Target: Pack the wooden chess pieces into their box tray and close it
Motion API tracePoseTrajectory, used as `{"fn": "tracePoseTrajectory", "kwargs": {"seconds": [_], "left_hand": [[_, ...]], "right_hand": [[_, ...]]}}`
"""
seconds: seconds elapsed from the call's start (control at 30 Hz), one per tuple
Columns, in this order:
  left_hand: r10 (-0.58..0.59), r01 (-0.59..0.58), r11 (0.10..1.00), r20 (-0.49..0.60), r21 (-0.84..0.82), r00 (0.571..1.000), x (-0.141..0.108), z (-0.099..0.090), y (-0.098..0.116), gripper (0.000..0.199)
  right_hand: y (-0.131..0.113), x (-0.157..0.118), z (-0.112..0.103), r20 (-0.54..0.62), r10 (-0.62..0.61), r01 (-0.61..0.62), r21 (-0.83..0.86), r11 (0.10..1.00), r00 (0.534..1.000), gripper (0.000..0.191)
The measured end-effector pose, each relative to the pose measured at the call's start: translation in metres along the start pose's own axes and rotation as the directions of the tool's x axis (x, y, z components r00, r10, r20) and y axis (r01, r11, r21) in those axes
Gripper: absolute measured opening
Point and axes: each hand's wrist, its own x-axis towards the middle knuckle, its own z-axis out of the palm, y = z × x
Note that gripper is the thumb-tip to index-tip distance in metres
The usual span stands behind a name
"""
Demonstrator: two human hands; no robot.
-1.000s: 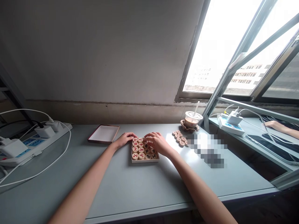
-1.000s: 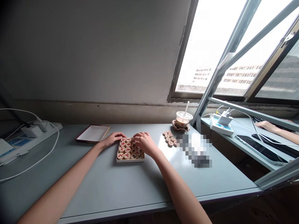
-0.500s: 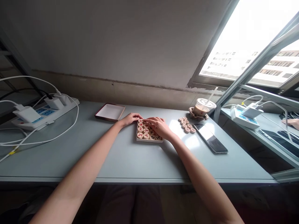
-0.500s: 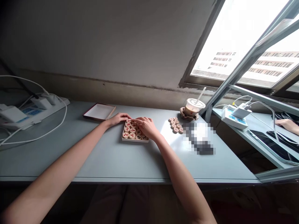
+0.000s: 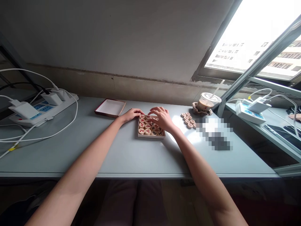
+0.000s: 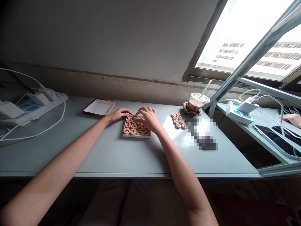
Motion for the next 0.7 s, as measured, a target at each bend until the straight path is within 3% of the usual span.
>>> {"fn": "tracePoseTrajectory", "kwargs": {"seconds": [0.17,0.33,0.47,0.6,0.67,0.7], "left_hand": [[-0.009,0.009,1.000,0.000,-0.013,1.000,-0.001,0.000,0.000,0.032],[-0.018,0.018,1.000,0.001,-0.015,1.000,-0.003,0.001,0.003,0.032],[-0.021,0.021,0.999,0.003,-0.047,1.000,-0.002,0.000,0.001,0.031],[-0.023,0.023,0.998,-0.005,-0.058,1.000,-0.001,0.000,-0.002,0.030],[-0.015,0.015,0.998,-0.003,-0.054,1.000,-0.001,0.000,-0.002,0.031],[-0.015,0.015,0.999,0.000,-0.050,1.000,-0.002,0.000,-0.002,0.031]], "right_hand": [[0.004,-0.001,0.004,0.013,-0.005,0.004,0.022,1.000,1.000,0.023],[0.017,-0.005,-0.007,-0.090,0.105,-0.106,-0.017,0.994,0.990,0.026],[0.054,-0.024,-0.020,-0.160,0.295,-0.319,-0.149,0.936,0.942,0.026],[0.091,-0.046,-0.033,-0.168,0.524,-0.550,-0.251,0.796,0.835,0.023],[0.094,-0.048,-0.039,-0.202,0.538,-0.573,-0.220,0.789,0.818,0.028],[0.090,-0.046,-0.041,-0.202,0.505,-0.538,-0.174,0.825,0.839,0.031]]}}
